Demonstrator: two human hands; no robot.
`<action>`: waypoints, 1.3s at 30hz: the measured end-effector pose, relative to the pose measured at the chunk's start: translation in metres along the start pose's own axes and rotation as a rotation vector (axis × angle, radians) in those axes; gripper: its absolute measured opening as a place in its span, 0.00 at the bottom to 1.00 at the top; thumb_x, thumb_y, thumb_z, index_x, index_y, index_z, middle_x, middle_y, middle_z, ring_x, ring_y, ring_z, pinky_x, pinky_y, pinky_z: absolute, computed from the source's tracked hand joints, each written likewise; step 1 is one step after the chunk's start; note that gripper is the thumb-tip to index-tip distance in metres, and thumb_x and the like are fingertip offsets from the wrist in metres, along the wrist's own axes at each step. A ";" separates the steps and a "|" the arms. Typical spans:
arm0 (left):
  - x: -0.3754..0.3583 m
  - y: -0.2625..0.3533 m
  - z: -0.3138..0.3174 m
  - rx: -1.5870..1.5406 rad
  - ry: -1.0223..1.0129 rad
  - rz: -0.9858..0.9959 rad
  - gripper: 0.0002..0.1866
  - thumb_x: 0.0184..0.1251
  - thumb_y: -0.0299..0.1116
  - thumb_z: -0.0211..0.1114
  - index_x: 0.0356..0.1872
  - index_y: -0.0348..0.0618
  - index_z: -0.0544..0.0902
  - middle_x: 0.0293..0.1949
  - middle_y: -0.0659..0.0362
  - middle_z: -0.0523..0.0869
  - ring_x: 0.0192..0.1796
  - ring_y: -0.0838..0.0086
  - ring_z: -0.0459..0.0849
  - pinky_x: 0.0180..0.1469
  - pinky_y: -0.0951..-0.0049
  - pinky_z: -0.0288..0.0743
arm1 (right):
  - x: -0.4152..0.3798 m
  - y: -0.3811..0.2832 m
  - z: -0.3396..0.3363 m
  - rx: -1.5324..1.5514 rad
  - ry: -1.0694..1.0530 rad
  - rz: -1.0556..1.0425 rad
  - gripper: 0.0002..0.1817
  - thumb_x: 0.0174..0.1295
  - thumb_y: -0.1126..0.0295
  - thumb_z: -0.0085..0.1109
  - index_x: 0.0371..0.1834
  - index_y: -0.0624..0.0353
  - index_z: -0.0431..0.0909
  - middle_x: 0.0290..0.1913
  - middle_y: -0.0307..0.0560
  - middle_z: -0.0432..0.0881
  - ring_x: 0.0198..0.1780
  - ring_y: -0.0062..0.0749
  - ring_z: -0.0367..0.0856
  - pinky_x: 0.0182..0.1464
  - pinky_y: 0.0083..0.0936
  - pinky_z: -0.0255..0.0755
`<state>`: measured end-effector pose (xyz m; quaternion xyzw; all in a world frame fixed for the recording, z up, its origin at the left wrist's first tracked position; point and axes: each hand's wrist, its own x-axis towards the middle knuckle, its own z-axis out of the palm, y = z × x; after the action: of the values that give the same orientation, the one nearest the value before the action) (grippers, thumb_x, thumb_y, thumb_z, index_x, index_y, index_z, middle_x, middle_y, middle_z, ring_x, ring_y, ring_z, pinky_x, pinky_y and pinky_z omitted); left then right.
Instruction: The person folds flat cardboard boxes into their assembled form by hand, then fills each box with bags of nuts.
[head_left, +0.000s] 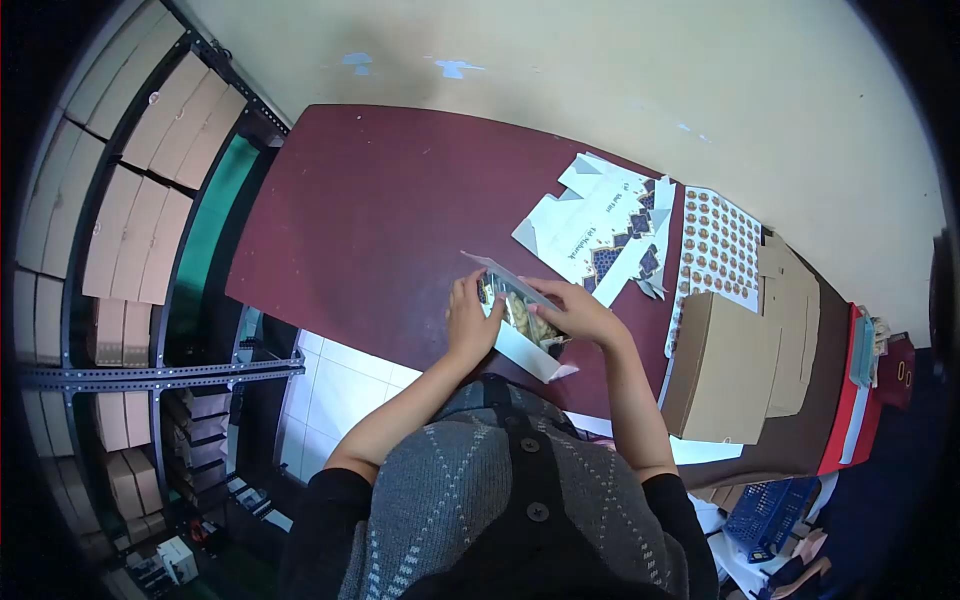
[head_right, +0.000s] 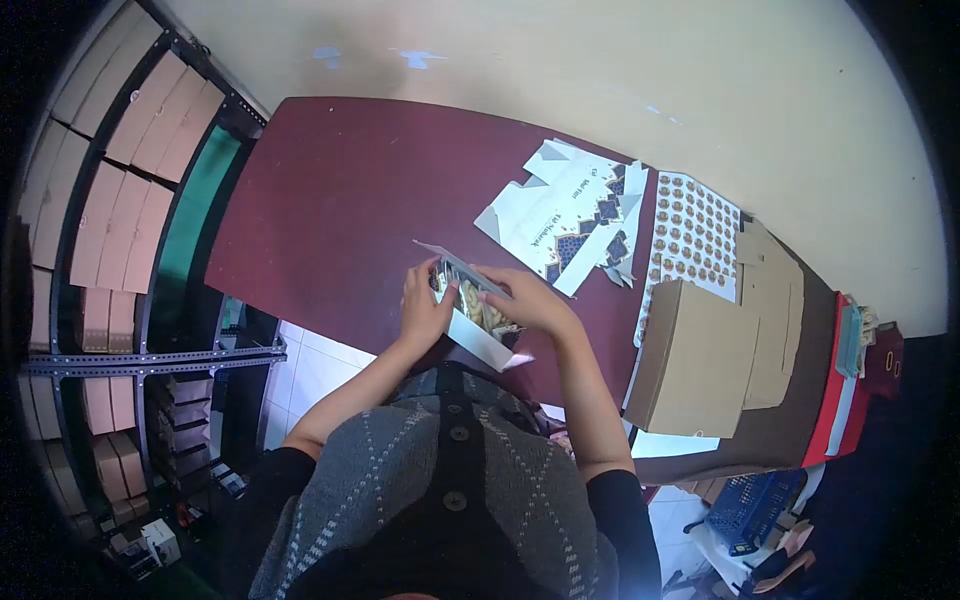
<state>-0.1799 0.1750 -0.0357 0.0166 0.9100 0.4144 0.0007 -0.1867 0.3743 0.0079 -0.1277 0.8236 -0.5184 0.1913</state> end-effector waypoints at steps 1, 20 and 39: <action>-0.001 -0.001 -0.002 -0.013 0.004 0.043 0.27 0.63 0.40 0.60 0.60 0.42 0.67 0.56 0.49 0.71 0.60 0.53 0.70 0.59 0.51 0.62 | 0.004 -0.004 -0.001 0.018 -0.045 0.042 0.26 0.63 0.64 0.55 0.65 0.57 0.68 0.57 0.55 0.77 0.55 0.37 0.78 0.59 0.29 0.68; -0.003 -0.043 0.001 -0.393 -0.085 -0.006 0.25 0.65 0.30 0.60 0.61 0.32 0.67 0.56 0.41 0.76 0.60 0.53 0.75 0.60 0.63 0.69 | 0.025 0.012 0.062 -0.364 -0.008 -0.235 0.27 0.71 0.61 0.42 0.72 0.53 0.55 0.74 0.54 0.52 0.73 0.54 0.51 0.71 0.43 0.49; -0.001 -0.042 -0.004 -0.328 -0.120 0.027 0.19 0.74 0.39 0.47 0.58 0.42 0.74 0.53 0.43 0.79 0.58 0.49 0.75 0.62 0.57 0.64 | 0.015 0.007 0.070 -0.574 0.166 -0.253 0.25 0.65 0.61 0.52 0.66 0.50 0.67 0.69 0.52 0.63 0.57 0.52 0.69 0.60 0.41 0.63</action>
<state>-0.1797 0.1438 -0.0648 0.0535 0.8283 0.5553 0.0522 -0.1685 0.3149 -0.0283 -0.2351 0.9266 -0.2931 0.0136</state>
